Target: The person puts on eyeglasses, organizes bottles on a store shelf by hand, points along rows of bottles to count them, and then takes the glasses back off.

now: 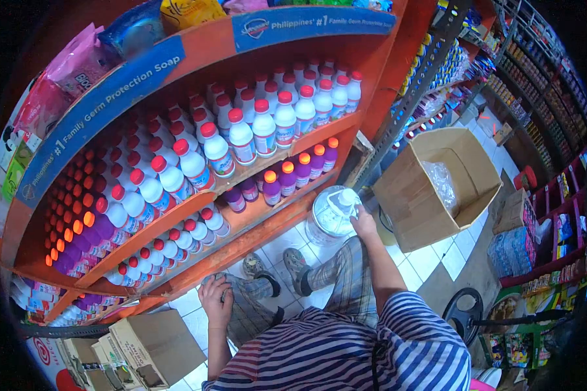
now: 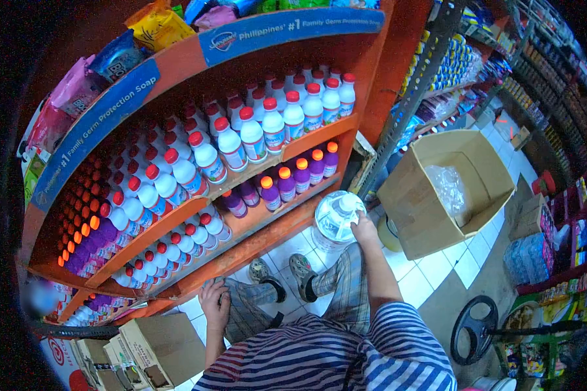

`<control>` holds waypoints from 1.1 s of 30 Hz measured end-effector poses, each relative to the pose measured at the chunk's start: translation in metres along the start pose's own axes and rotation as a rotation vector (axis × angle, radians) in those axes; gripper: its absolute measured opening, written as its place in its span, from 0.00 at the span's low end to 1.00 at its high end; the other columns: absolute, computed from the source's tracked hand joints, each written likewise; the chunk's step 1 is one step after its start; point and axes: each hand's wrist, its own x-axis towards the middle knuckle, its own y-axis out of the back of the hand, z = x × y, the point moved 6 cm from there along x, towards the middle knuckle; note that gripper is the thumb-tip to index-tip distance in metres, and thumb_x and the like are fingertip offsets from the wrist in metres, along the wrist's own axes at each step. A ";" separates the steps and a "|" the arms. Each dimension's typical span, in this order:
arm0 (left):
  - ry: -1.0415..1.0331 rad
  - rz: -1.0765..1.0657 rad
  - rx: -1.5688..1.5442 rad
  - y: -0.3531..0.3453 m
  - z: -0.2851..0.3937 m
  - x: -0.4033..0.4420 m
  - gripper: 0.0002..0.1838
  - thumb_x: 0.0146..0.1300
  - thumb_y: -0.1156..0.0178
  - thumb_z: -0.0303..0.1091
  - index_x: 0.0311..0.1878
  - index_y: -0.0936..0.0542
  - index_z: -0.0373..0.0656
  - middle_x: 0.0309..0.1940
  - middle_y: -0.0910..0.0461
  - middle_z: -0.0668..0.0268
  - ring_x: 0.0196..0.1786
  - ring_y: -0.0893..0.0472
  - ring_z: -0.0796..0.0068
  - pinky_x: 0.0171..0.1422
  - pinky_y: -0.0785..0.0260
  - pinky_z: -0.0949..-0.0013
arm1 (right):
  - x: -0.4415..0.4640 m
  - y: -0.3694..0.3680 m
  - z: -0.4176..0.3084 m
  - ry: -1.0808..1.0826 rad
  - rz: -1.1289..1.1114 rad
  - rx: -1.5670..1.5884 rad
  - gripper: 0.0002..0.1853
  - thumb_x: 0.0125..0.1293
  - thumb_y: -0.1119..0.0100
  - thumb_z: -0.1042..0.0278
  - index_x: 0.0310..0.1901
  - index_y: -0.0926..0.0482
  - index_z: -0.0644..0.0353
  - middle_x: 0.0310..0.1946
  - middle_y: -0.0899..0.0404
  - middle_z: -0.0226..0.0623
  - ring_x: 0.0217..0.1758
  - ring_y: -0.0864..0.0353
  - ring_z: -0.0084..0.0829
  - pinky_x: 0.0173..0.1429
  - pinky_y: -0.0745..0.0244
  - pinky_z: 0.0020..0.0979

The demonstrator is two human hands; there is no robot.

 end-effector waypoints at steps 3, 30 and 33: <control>0.008 -0.008 -0.008 -0.001 0.001 0.000 0.07 0.53 0.39 0.33 0.35 0.19 0.47 0.47 0.20 0.66 0.62 0.31 0.60 0.69 0.54 0.53 | -0.010 0.026 -0.023 0.076 0.265 0.039 0.37 0.53 0.40 0.66 0.65 0.42 0.57 0.60 0.36 0.58 0.60 0.32 0.54 0.61 0.35 0.44; 0.018 -0.007 0.023 0.004 0.003 -0.003 0.07 0.53 0.41 0.30 0.36 0.20 0.45 0.46 0.20 0.64 0.61 0.31 0.57 0.68 0.50 0.56 | -0.038 -0.013 -0.131 0.749 0.339 -0.104 0.19 0.50 0.41 0.71 0.47 0.25 0.59 0.47 0.28 0.44 0.49 0.25 0.45 0.50 0.28 0.43; 0.036 -0.018 0.015 -0.002 0.001 0.000 0.07 0.55 0.42 0.34 0.36 0.19 0.47 0.47 0.21 0.66 0.61 0.31 0.59 0.69 0.53 0.53 | -0.032 -0.003 -0.117 0.621 0.389 -0.034 0.19 0.51 0.42 0.72 0.47 0.26 0.59 0.44 0.28 0.45 0.48 0.26 0.45 0.50 0.30 0.42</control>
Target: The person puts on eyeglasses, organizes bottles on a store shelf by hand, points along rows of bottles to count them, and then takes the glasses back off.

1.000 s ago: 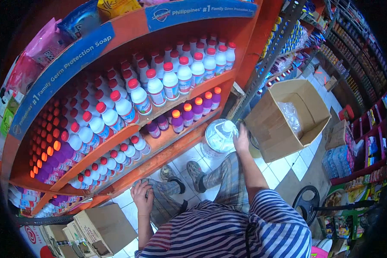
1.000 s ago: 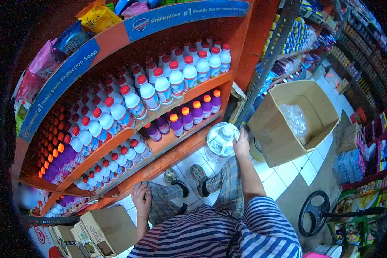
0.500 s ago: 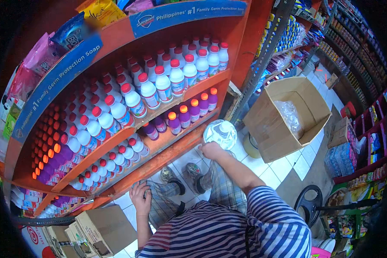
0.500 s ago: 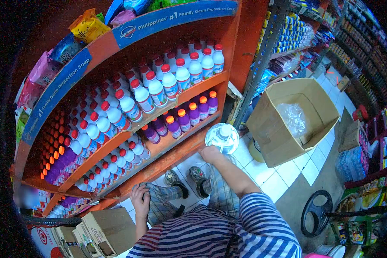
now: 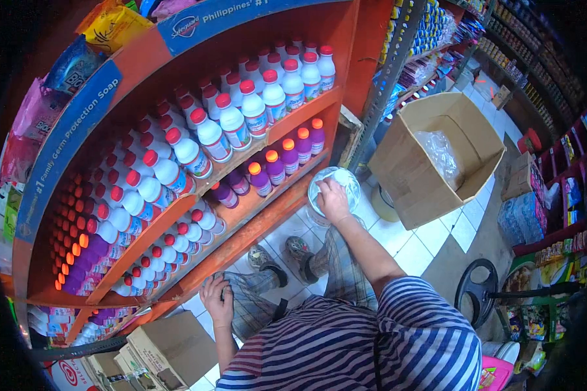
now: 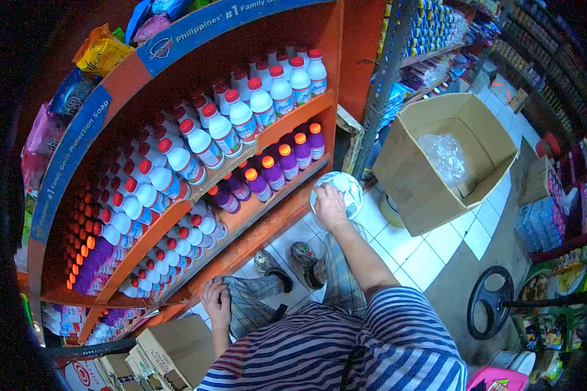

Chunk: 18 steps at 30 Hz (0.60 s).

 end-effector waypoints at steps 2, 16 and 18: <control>0.009 -0.010 -0.006 -0.002 -0.002 0.001 0.07 0.56 0.42 0.36 0.36 0.19 0.48 0.47 0.21 0.68 0.62 0.32 0.60 0.70 0.55 0.51 | -0.004 -0.007 0.015 -0.137 -0.044 0.015 0.21 0.53 0.43 0.71 0.51 0.29 0.59 0.43 0.29 0.46 0.47 0.25 0.48 0.50 0.28 0.45; 0.004 0.016 0.005 0.004 -0.002 -0.003 0.06 0.56 0.42 0.31 0.36 0.19 0.43 0.46 0.20 0.64 0.61 0.31 0.57 0.68 0.50 0.56 | -0.001 -0.007 0.047 -0.435 -0.130 0.113 0.16 0.65 0.51 0.51 0.46 0.28 0.54 0.34 0.21 0.52 0.37 0.21 0.52 0.44 0.28 0.47; 0.012 0.033 -0.036 0.005 -0.003 -0.004 0.06 0.56 0.41 0.33 0.36 0.19 0.46 0.46 0.20 0.66 0.61 0.31 0.59 0.69 0.53 0.54 | -0.002 0.002 0.053 -0.474 -0.153 0.124 0.16 0.67 0.54 0.51 0.44 0.28 0.55 0.31 0.20 0.51 0.37 0.21 0.54 0.43 0.29 0.48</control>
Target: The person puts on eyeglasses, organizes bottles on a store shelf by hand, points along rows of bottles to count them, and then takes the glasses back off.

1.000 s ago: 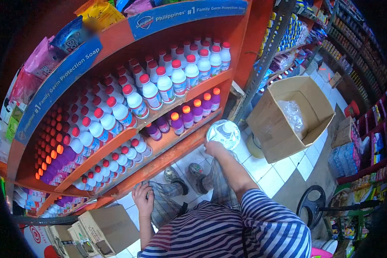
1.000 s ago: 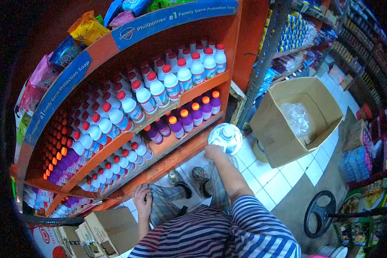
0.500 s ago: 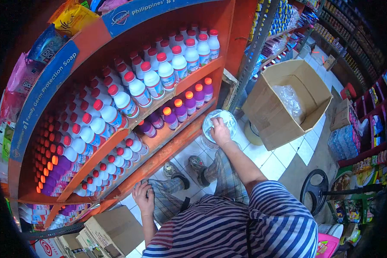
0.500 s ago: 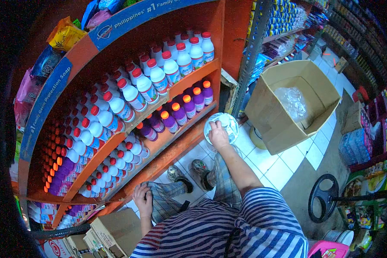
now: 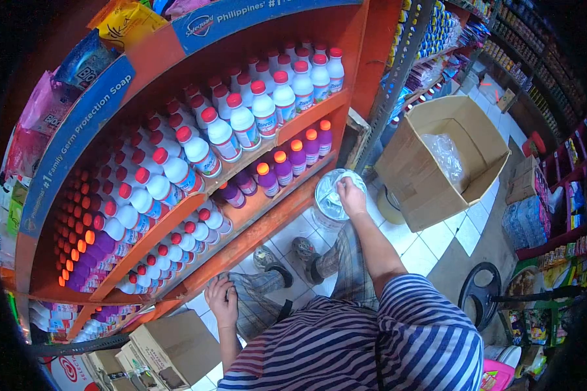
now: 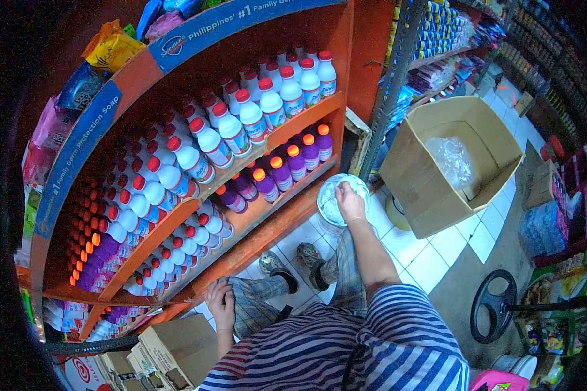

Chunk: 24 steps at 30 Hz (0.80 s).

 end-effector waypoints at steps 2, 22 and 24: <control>0.007 0.007 -0.020 -0.001 -0.001 0.000 0.06 0.55 0.41 0.34 0.36 0.19 0.48 0.46 0.20 0.67 0.61 0.31 0.60 0.70 0.55 0.53 | 0.000 0.003 0.005 0.023 0.025 0.000 0.15 0.66 0.52 0.53 0.43 0.27 0.56 0.33 0.20 0.51 0.39 0.21 0.53 0.44 0.28 0.48; 0.024 0.010 -0.022 0.002 -0.010 -0.006 0.07 0.54 0.41 0.33 0.36 0.19 0.47 0.47 0.20 0.67 0.63 0.32 0.61 0.70 0.56 0.53 | -0.032 0.005 0.009 0.092 -0.135 0.033 0.16 0.61 0.44 0.55 0.37 0.29 0.62 0.33 0.22 0.51 0.39 0.22 0.51 0.44 0.29 0.44; 0.023 0.022 -0.021 0.004 -0.013 -0.009 0.07 0.54 0.41 0.32 0.36 0.19 0.47 0.47 0.20 0.67 0.63 0.32 0.61 0.70 0.56 0.53 | -0.046 0.007 0.013 0.135 -0.095 0.033 0.15 0.60 0.42 0.57 0.38 0.29 0.61 0.35 0.22 0.50 0.39 0.22 0.50 0.44 0.28 0.44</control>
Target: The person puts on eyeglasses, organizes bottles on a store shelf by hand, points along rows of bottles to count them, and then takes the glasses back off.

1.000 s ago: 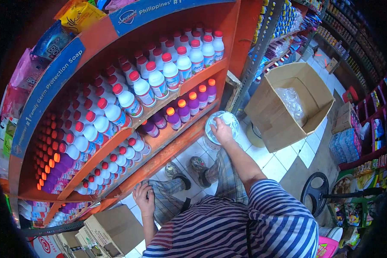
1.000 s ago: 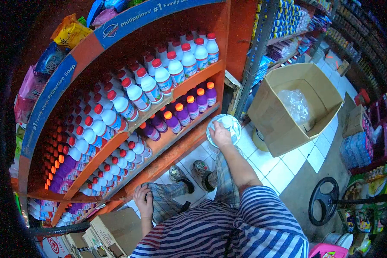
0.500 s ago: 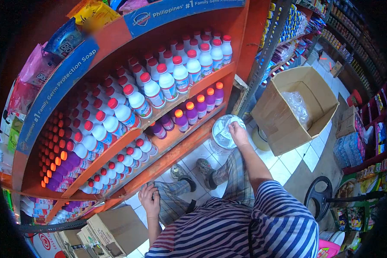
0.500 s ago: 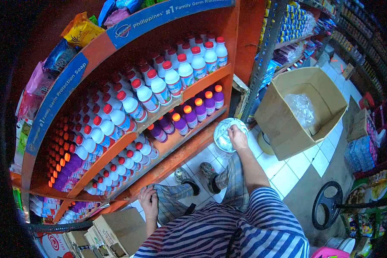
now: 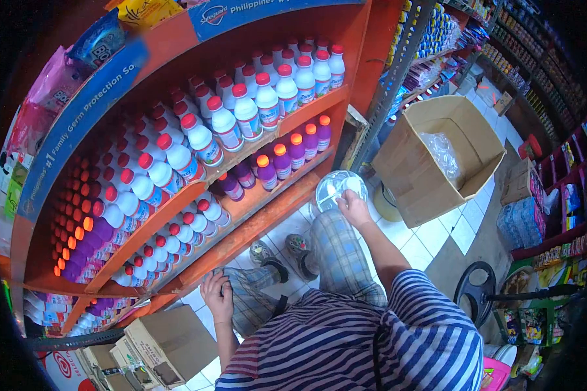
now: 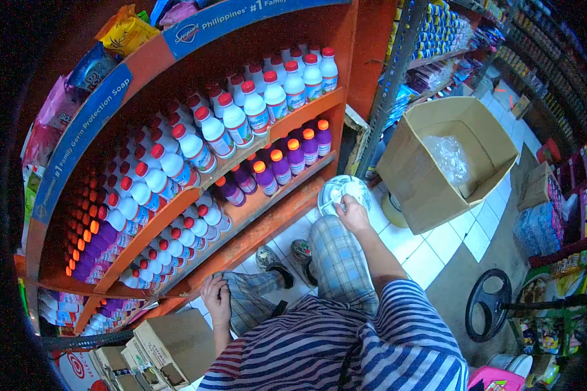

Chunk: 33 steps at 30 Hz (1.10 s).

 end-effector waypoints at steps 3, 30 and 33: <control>0.000 0.011 -0.016 0.003 -0.002 -0.005 0.06 0.55 0.42 0.32 0.36 0.19 0.47 0.47 0.20 0.67 0.63 0.32 0.61 0.71 0.56 0.53 | -0.020 -0.002 0.001 0.076 0.049 -0.044 0.15 0.60 0.43 0.58 0.40 0.29 0.60 0.37 0.23 0.50 0.40 0.22 0.50 0.45 0.28 0.45; -0.018 0.045 -0.065 0.006 -0.001 0.000 0.06 0.56 0.42 0.31 0.36 0.19 0.44 0.46 0.20 0.64 0.61 0.30 0.60 0.70 0.53 0.54 | -0.057 0.002 0.013 -0.074 0.097 0.031 0.14 0.59 0.40 0.65 0.45 0.29 0.58 0.29 0.22 0.48 0.35 0.20 0.44 0.40 0.27 0.41; -0.032 0.061 -0.069 0.008 -0.001 -0.002 0.06 0.56 0.42 0.31 0.36 0.19 0.44 0.46 0.20 0.65 0.61 0.30 0.60 0.69 0.53 0.54 | -0.056 0.001 0.013 -0.101 0.110 0.054 0.15 0.59 0.40 0.64 0.46 0.29 0.58 0.27 0.22 0.47 0.33 0.20 0.45 0.40 0.27 0.42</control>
